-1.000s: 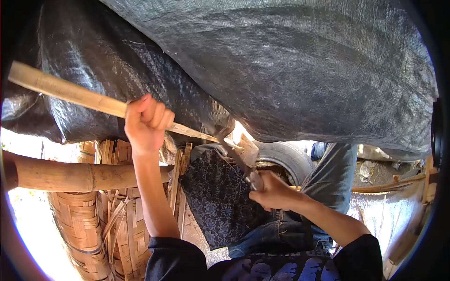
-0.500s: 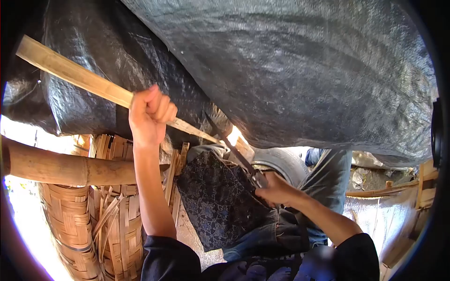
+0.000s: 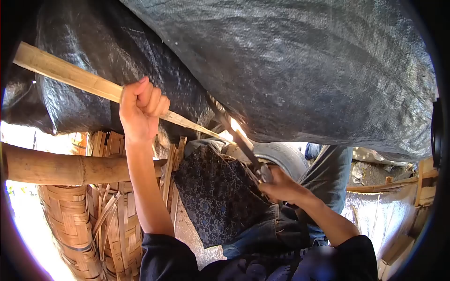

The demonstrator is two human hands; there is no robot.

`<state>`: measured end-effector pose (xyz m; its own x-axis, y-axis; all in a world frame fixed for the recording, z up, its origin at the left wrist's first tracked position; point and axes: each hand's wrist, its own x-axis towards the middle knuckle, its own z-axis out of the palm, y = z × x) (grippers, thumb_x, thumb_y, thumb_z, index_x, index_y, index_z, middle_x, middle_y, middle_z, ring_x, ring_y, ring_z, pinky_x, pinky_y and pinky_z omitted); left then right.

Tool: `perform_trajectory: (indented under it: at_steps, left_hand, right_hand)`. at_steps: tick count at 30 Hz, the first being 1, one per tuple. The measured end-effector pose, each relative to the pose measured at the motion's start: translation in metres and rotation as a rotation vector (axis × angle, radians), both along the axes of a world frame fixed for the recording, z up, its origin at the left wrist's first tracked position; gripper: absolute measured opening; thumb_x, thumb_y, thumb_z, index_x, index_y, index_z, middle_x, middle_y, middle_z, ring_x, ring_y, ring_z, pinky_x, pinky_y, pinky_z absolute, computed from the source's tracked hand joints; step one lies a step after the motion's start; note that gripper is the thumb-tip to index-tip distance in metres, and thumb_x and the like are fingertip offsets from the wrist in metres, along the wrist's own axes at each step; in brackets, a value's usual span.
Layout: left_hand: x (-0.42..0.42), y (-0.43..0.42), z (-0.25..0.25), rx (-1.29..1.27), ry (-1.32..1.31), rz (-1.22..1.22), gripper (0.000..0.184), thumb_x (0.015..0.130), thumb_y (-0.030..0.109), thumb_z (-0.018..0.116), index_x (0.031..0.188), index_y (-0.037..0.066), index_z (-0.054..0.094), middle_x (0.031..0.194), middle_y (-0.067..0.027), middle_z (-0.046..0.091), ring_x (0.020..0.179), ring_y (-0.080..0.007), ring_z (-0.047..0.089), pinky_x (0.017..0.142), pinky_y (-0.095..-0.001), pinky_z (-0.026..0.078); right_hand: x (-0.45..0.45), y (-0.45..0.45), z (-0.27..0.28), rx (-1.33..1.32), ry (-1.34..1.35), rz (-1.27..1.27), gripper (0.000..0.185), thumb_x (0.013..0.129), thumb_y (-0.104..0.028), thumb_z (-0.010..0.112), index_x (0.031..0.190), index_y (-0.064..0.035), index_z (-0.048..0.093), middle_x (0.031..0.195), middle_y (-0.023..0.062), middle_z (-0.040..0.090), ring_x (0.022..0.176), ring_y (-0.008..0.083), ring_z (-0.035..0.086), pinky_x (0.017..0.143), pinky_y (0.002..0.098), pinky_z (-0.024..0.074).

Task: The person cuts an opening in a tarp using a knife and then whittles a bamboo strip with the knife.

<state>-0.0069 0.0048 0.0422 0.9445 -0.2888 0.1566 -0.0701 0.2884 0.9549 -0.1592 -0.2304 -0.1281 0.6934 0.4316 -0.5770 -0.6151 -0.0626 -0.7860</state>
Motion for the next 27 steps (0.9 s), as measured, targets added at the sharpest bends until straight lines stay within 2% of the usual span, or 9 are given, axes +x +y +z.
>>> perform_trajectory:
  at_steps: [5, 11, 15, 16, 18, 20, 23, 25, 27]
  left_hand:
    - [0.004, -0.001, 0.001, 0.001, -0.016, 0.010, 0.045, 0.085, 0.023, 0.042, 0.051, 0.016, 0.014, 0.045, 0.0040, 0.012, 0.043, -0.0090, 0.008, 0.045, -0.0280, 0.012]
    - [0.001, -0.015, 0.002, -0.075, -0.029, 0.189, 0.044, 0.085, 0.024, 0.045, 0.053, 0.015, 0.017, 0.046, 0.0039, 0.014, 0.044, -0.0085, 0.010, 0.045, -0.0269, 0.013]
    - [0.000, -0.020, 0.003, -0.127, -0.178, 0.301, 0.050, 0.085, 0.050, 0.036, 0.054, 0.015, 0.021, 0.049, 0.0039, 0.016, 0.045, -0.0089, 0.015, 0.045, -0.0253, 0.014]
    - [-0.002, -0.022, 0.003, -0.189, -0.149, 0.347, 0.057, 0.082, 0.065, 0.029, 0.056, 0.014, 0.024, 0.053, 0.0030, 0.021, 0.048, -0.0094, 0.020, 0.046, -0.0238, 0.016]
    - [-0.001, -0.019, 0.001, -0.212, -0.169, 0.372, 0.057, 0.084, 0.065, 0.027, 0.058, 0.014, 0.025, 0.055, 0.0019, 0.023, 0.049, -0.0100, 0.021, 0.048, -0.0237, 0.017]
    - [0.002, -0.009, -0.004, -0.206, -0.186, 0.373, 0.055, 0.088, 0.063, 0.030, 0.064, 0.013, 0.031, 0.062, 0.0007, 0.029, 0.054, -0.0113, 0.025, 0.052, -0.0239, 0.022]
    - [0.003, -0.015, -0.005, -0.268, -0.184, 0.460, 0.047, 0.090, 0.054, 0.035, 0.069, 0.012, 0.035, 0.065, 0.0011, 0.031, 0.057, -0.0117, 0.027, 0.054, -0.0247, 0.024]
    - [0.002, -0.013, -0.005, -0.302, -0.200, 0.395, 0.041, 0.089, 0.050, 0.041, 0.078, 0.011, 0.042, 0.067, 0.0020, 0.033, 0.060, -0.0110, 0.029, 0.056, -0.0251, 0.026]
    - [-0.003, -0.021, 0.000, -0.117, -0.276, 0.545, 0.042, 0.089, 0.051, 0.042, 0.082, 0.010, 0.044, 0.065, 0.0029, 0.034, 0.056, -0.0095, 0.032, 0.053, -0.0241, 0.028]
  right_hand:
    - [-0.008, 0.014, 0.007, 0.172, -0.069, -0.054, 0.011, 0.075, -0.005, 0.053, 0.080, 0.0021, 0.048, 0.051, 0.0046, 0.048, 0.037, 0.0124, 0.046, 0.033, 0.0280, 0.0355]
    - [-0.011, 0.009, -0.017, -0.090, 0.090, -0.009, 0.017, 0.071, -0.011, 0.057, 0.071, 0.0015, 0.046, 0.050, 0.0053, 0.047, 0.039, 0.0137, 0.046, 0.035, 0.0293, 0.0365]
    - [-0.022, -0.008, 0.004, -0.198, -0.134, -0.032, 0.034, 0.072, -0.014, 0.059, 0.096, 0.0073, 0.047, 0.069, 0.0125, 0.053, 0.042, 0.0139, 0.048, 0.035, 0.0291, 0.0361]
    - [-0.025, -0.011, 0.020, -0.222, -0.059, -0.016, 0.040, 0.073, -0.016, 0.059, 0.102, 0.0074, 0.045, 0.075, 0.0149, 0.053, 0.050, 0.0168, 0.052, 0.041, 0.0311, 0.0399]
    - [-0.030, -0.013, 0.027, -0.244, 0.014, 0.001, 0.046, 0.073, -0.018, 0.060, 0.107, 0.0076, 0.043, 0.082, 0.0174, 0.054, 0.057, 0.0198, 0.055, 0.048, 0.0331, 0.0437]
    - [-0.041, -0.013, 0.020, -0.329, -0.292, 0.052, 0.046, 0.073, -0.021, 0.061, 0.104, 0.0075, 0.044, 0.088, 0.0208, 0.053, 0.078, 0.0281, 0.057, 0.068, 0.0379, 0.0456]
    - [-0.045, -0.007, 0.035, -0.280, -0.243, 0.033, 0.046, 0.073, -0.024, 0.062, 0.101, 0.0075, 0.044, 0.095, 0.0237, 0.052, 0.094, 0.0346, 0.052, 0.081, 0.0406, 0.0406]
    - [-0.045, -0.002, 0.035, -0.270, -0.259, 0.044, 0.042, 0.072, -0.019, 0.062, 0.099, 0.0065, 0.044, 0.094, 0.0237, 0.051, 0.091, 0.0358, 0.053, 0.079, 0.0408, 0.0418]
    - [-0.050, 0.005, 0.030, -0.242, -0.493, -0.091, 0.033, 0.073, -0.011, 0.062, 0.096, 0.0032, 0.043, 0.059, 0.0043, 0.045, 0.044, 0.0126, 0.046, 0.042, 0.0300, 0.0367]
